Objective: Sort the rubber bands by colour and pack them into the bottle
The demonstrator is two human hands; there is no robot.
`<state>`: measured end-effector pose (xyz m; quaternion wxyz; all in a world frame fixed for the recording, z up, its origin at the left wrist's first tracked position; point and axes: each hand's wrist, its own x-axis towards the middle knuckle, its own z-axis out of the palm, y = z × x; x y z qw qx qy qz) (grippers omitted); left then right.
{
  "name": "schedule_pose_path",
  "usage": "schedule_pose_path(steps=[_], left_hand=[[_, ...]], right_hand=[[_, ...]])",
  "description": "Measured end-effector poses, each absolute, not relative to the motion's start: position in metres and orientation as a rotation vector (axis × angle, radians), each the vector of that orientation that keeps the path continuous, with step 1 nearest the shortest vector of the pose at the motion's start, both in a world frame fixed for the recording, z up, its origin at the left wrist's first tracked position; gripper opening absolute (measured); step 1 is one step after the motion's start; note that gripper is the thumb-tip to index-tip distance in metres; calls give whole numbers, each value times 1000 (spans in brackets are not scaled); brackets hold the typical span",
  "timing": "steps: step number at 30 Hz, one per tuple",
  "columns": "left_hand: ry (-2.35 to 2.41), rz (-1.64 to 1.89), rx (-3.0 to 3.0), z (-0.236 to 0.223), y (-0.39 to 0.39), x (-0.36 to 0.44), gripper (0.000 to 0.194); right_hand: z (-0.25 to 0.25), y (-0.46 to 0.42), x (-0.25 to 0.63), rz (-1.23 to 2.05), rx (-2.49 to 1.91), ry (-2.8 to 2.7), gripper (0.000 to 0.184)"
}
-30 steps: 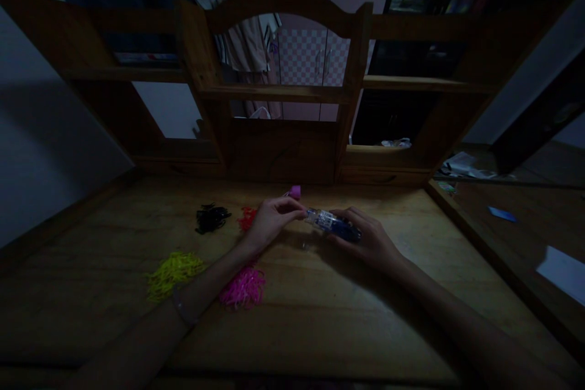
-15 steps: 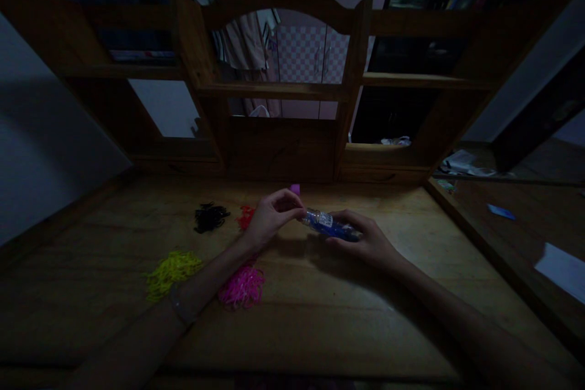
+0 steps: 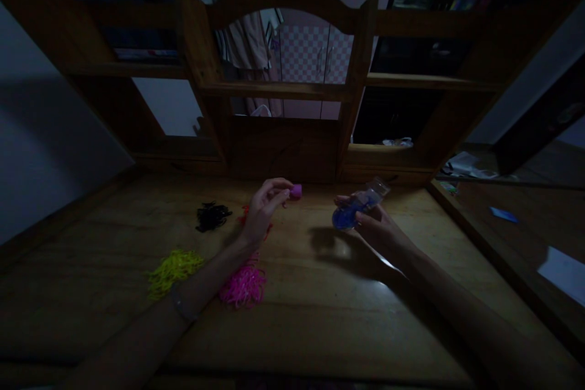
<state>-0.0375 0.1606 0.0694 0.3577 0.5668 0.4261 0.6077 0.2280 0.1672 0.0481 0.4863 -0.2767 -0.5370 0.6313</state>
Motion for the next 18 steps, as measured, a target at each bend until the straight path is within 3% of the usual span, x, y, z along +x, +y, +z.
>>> schedule_pose_path(steps=[8,13,18], left_hand=[[1100,1606,1595,67,159,-33,13],[1248,1696,1743,84,168,-53,16],[1441,1246,2109,90,168,-107,22]], right_hand=[[59,163,235,1472,-791,-1606,42],[64,160,238,764,-867,-2016,41],[64,153,232,392,-843,-2262,47]])
